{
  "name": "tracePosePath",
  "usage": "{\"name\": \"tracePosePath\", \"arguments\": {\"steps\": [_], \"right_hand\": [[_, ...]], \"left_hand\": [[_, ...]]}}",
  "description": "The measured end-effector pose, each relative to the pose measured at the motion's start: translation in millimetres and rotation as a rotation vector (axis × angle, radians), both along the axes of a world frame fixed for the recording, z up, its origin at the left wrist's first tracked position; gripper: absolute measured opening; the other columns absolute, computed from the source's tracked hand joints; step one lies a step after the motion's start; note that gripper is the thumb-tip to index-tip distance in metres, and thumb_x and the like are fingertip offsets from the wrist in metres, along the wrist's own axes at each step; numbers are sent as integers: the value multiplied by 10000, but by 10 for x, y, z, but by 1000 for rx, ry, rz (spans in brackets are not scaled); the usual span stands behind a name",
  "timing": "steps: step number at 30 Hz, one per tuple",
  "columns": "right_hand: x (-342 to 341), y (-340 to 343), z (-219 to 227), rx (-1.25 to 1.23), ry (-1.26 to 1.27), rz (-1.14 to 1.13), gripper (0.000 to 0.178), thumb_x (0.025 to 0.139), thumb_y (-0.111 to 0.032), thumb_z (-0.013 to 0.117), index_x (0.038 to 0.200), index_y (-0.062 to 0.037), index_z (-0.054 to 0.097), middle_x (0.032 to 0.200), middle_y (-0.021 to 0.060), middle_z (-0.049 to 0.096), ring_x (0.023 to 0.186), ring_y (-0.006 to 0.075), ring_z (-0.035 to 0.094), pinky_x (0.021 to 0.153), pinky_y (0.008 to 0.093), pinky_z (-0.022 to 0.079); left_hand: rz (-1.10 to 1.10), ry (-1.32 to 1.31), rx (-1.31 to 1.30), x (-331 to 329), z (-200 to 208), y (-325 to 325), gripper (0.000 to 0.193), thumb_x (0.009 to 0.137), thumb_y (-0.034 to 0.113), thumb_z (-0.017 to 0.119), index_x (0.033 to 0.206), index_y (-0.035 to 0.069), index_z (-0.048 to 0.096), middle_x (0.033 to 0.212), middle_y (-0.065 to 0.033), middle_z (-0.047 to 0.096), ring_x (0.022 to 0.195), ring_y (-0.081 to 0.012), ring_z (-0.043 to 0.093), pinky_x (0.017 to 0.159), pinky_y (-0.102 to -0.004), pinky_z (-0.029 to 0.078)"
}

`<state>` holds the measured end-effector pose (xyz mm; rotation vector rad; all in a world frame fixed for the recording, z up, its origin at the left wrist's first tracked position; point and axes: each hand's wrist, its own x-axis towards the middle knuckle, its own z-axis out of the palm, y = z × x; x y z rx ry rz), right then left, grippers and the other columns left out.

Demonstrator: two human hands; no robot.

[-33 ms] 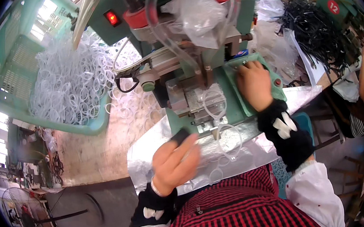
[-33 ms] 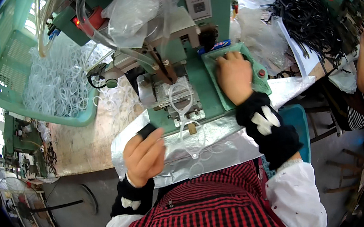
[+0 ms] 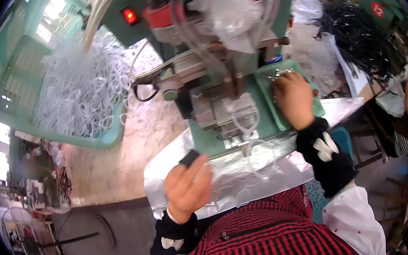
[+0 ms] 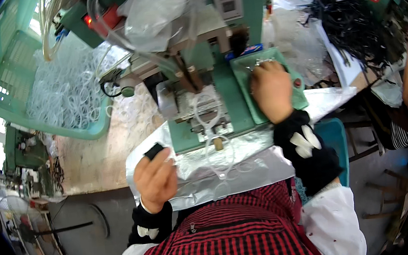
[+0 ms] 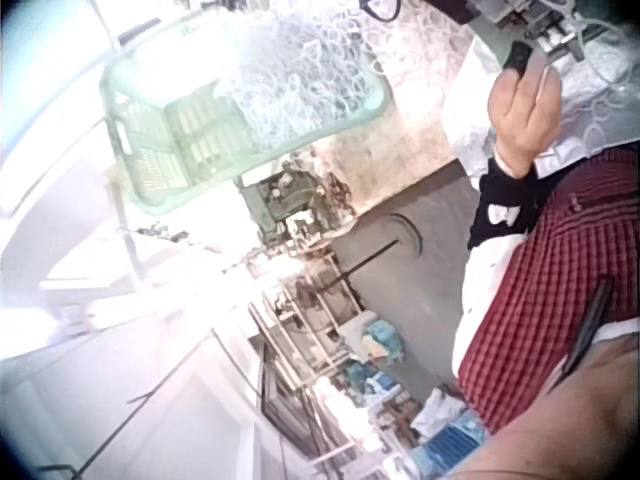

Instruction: The person repeatedly picks up a white plastic cable tie and a small metal piece, places them into a green machine, and operates a lever to secure the metal piece onto the tie. The finished items are placed into a green basket.

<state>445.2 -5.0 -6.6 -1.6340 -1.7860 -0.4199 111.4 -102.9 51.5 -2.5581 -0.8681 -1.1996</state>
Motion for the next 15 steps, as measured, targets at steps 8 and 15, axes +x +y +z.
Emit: {"name": "tracePosePath", "arguments": {"steps": [8, 15], "right_hand": [[390, -376, -338, 71, 1300, 128, 168, 931, -37, 643, 1090, 6, 676, 1001, 29, 661, 921, 110, 601, 853, 234, 459], [-114, -205, 41, -59, 945, 80, 162, 906, -11, 649, 1052, 14, 713, 940, 58, 721, 896, 131, 648, 847, 268, 488]], "left_hand": [[899, -458, -3, -1440, 128, 247, 119, 879, 20, 703, 997, 18, 718, 952, -100, 690, 857, -268, 627, 800, -372, 494], [996, 310, -409, -1369, -349, 1282, 102, 766, 99, 680, 795, 28, 746, 918, -187, 705, 886, -384, 657, 764, -463, 531]]}}
